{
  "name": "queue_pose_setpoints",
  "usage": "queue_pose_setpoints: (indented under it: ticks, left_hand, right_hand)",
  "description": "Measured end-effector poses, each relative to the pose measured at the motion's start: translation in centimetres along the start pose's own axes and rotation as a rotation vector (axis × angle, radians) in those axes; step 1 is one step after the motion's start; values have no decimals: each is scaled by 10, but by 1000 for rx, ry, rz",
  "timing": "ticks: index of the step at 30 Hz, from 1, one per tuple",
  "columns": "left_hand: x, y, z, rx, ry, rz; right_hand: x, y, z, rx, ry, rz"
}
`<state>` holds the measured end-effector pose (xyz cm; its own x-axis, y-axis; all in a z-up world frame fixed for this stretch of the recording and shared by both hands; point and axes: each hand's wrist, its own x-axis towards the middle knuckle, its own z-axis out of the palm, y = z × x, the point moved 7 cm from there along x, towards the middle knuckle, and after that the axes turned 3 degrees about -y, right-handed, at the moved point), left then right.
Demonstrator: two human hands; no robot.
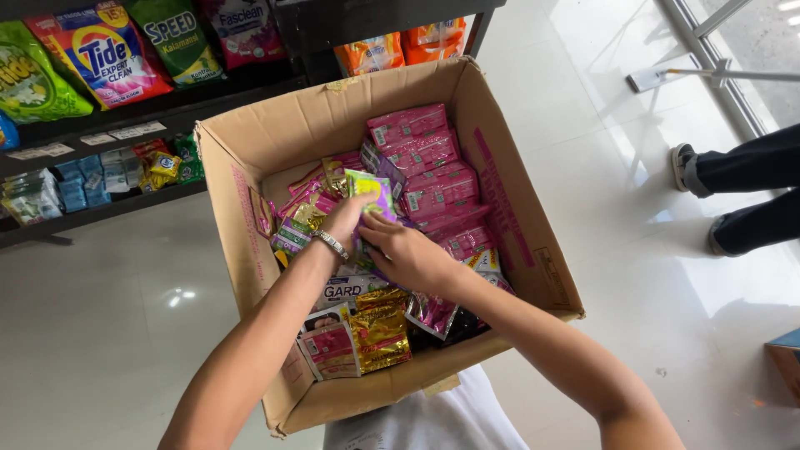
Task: The person sorts various small packets of personal care products from a cardboard box and arranges them on store shelves. They handle multiple types of sachets, including green, purple, pink, and gold packets, organizing them into neat rows on the display racks.
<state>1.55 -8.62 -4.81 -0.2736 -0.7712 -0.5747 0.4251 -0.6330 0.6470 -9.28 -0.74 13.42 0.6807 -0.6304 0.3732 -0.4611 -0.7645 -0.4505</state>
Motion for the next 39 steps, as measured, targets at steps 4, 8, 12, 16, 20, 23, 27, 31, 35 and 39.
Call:
queue_pose_setpoints:
  ticks: [4, 8, 12, 16, 20, 23, 27, 31, 35, 39]
  left_hand:
    - [33, -27, -49, 165, 21, 26]
    - [-4, 12, -41, 548, 326, 102]
    - [-29, 32, -14, 562, 306, 63]
    - [-6, 16, -27, 602, 207, 117]
    - [-2, 23, -34, 757, 206, 210]
    - [-7, 23, -31, 713, 198, 195]
    - [10, 3, -46, 619, 216, 131]
    - [-20, 16, -18, 431, 242, 58]
    - [-14, 8, -23, 143, 201, 95]
    - [-13, 7, -18, 233, 35, 164]
  right_hand:
    - [10, 48, 10, 367, -316, 143]
    - [12, 97, 41, 556, -444, 160]
    - [-13, 128, 98, 63, -509, 618]
    - [-22, 136, 127, -271, -301, 279]
    - [-14, 156, 79, 141, -349, 513]
    - [-19, 168, 52, 262, -294, 688]
    - [-13, 151, 7, 311, -9, 802]
    - [4, 89, 2, 357, 32, 695]
    - [15, 36, 9, 180, 11, 270]
    - [17, 21, 16, 272, -78, 208]
